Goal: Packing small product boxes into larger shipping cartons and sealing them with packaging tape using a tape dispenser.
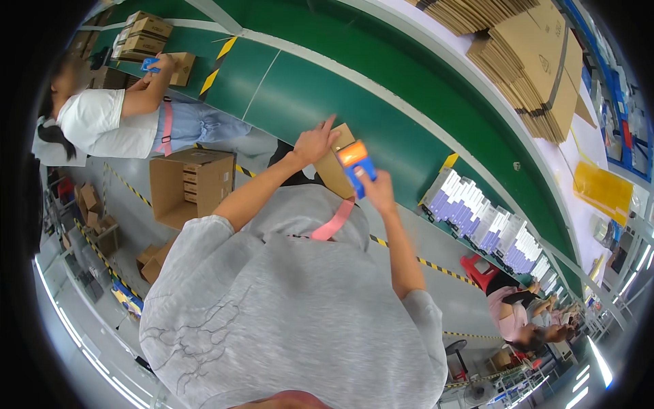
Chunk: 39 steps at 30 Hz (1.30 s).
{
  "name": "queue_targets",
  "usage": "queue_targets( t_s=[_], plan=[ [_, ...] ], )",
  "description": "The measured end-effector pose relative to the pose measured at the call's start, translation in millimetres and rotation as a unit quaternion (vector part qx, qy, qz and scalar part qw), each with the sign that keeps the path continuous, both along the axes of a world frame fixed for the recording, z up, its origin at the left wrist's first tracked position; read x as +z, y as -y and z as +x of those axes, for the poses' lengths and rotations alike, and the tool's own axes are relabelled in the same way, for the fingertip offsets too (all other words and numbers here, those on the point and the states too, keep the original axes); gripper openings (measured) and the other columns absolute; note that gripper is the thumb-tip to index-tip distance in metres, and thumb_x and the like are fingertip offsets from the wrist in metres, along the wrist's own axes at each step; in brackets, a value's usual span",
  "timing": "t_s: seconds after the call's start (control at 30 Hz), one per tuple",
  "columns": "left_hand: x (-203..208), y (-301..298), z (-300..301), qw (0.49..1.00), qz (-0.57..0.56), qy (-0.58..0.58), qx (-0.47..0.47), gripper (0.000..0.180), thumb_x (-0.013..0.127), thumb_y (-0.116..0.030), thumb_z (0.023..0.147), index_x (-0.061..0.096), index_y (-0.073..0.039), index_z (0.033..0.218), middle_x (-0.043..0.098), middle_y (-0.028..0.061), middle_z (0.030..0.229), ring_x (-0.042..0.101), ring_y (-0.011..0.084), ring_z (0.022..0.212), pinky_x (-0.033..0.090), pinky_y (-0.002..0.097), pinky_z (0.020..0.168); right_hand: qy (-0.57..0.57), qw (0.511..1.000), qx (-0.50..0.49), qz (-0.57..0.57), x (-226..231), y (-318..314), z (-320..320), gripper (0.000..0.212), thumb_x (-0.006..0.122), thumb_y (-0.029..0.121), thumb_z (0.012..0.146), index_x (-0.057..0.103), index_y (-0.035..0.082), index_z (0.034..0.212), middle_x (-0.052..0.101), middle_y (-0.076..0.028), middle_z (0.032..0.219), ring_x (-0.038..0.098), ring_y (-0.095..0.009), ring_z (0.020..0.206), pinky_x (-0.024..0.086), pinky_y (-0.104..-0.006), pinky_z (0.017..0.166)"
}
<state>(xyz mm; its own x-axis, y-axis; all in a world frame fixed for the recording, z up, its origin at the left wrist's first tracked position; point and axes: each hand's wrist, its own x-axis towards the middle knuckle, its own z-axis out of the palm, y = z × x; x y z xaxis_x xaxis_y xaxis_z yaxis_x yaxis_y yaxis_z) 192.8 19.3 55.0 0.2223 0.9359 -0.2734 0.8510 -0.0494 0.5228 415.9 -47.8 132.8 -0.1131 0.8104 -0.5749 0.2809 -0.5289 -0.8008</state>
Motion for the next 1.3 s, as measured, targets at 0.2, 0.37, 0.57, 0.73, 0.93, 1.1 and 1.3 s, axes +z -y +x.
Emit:
queue_targets(
  t_s=[0.2, 0.37, 0.57, 0.73, 0.93, 1.1, 1.3],
  plan=[
    [-17.5, 1.3, -9.7, 0.981, 0.173, 0.072, 0.047, 0.049, 0.050, -0.036, 0.099, 0.047, -0.005, 0.136, 0.062, 0.0204, 0.114, 0.065, 0.0417, 0.088, 0.053, 0.0454, 0.083, -0.047, 0.999, 0.001, 0.009, -48.6, 22.0, -6.9, 0.039, 0.068, 0.033, 0.092, 0.065, -0.003, 0.080, 0.063, -0.006, 0.063, 0.062, -0.014, 0.053, 0.048, -0.0284, 0.049],
    [32.9, 16.9, -9.8, 0.901, -0.244, 0.347, 0.087, 0.032, 0.059, -0.027, 0.096, 0.069, 0.002, 0.100, 0.071, 0.0126, 0.095, 0.067, 0.0211, 0.083, 0.052, 0.0355, 0.080, -0.003, 0.997, 0.048, 0.068, -49.3, 34.4, -1.7, 0.041, 0.069, 0.036, 0.091, 0.064, -0.003, 0.081, 0.063, -0.006, 0.064, 0.062, -0.013, 0.055, 0.049, -0.0277, 0.052],
    [42.7, 27.6, 0.4, 0.892, -0.217, 0.382, 0.105, 0.020, 0.068, -0.018, 0.090, 0.071, 0.001, 0.094, 0.072, 0.0078, 0.083, 0.066, 0.0122, 0.075, 0.053, 0.0277, 0.070, -0.006, 0.999, 0.046, 0.027, -37.0, 31.1, -3.2, 0.038, 0.070, 0.035, 0.089, 0.068, -0.003, 0.090, 0.062, -0.002, 0.069, 0.054, -0.008, 0.061, 0.046, -0.0265, 0.057],
    [25.7, -0.1, -19.5, 0.836, -0.274, 0.445, 0.164, 0.018, 0.068, -0.014, 0.088, 0.073, 0.003, 0.089, 0.072, 0.0081, 0.078, 0.067, 0.0131, 0.068, 0.054, 0.0249, 0.065, 0.025, 0.999, 0.028, -0.005, -1.8, 29.6, -10.4, 0.040, 0.069, 0.037, 0.090, 0.067, -0.002, 0.080, 0.062, -0.005, 0.063, 0.059, -0.010, 0.057, 0.047, -0.0270, 0.053],
    [5.4, -38.7, -15.6, 0.911, -0.131, 0.351, 0.173, 0.017, 0.073, -0.013, 0.082, 0.074, 0.003, 0.089, 0.072, 0.0074, 0.076, 0.067, 0.0124, 0.066, 0.053, 0.0257, 0.061, 0.053, 0.997, -0.030, -0.039, 9.8, 16.4, -31.6, 0.049, 0.068, 0.043, 0.088, 0.064, -0.002, 0.069, 0.060, -0.006, 0.055, 0.062, -0.014, 0.049, 0.047, -0.0284, 0.047],
    [-4.1, -45.6, -15.1, 0.952, -0.040, 0.265, 0.148, 0.018, 0.075, -0.019, 0.079, 0.076, -0.002, 0.084, 0.074, 0.0098, 0.077, 0.070, 0.0128, 0.070, 0.054, 0.0280, 0.064, 0.044, 0.993, -0.059, -0.089, -11.5, 1.2, -33.0, 0.051, 0.069, 0.047, 0.087, 0.063, -0.001, 0.068, 0.060, -0.006, 0.056, 0.062, -0.015, 0.049, 0.048, -0.0282, 0.047],
    [-48.3, -38.9, -19.3, 0.908, -0.155, 0.320, 0.222, 0.024, 0.077, -0.024, 0.079, 0.076, -0.002, 0.088, 0.074, 0.0091, 0.085, 0.070, 0.0162, 0.077, 0.054, 0.0308, 0.070, 0.050, 0.992, -0.032, -0.107, -17.8, -14.8, -33.7, 0.051, 0.068, 0.046, 0.087, 0.064, -0.001, 0.069, 0.061, -0.006, 0.057, 0.062, -0.016, 0.048, 0.048, -0.0292, 0.045]
  ],
)
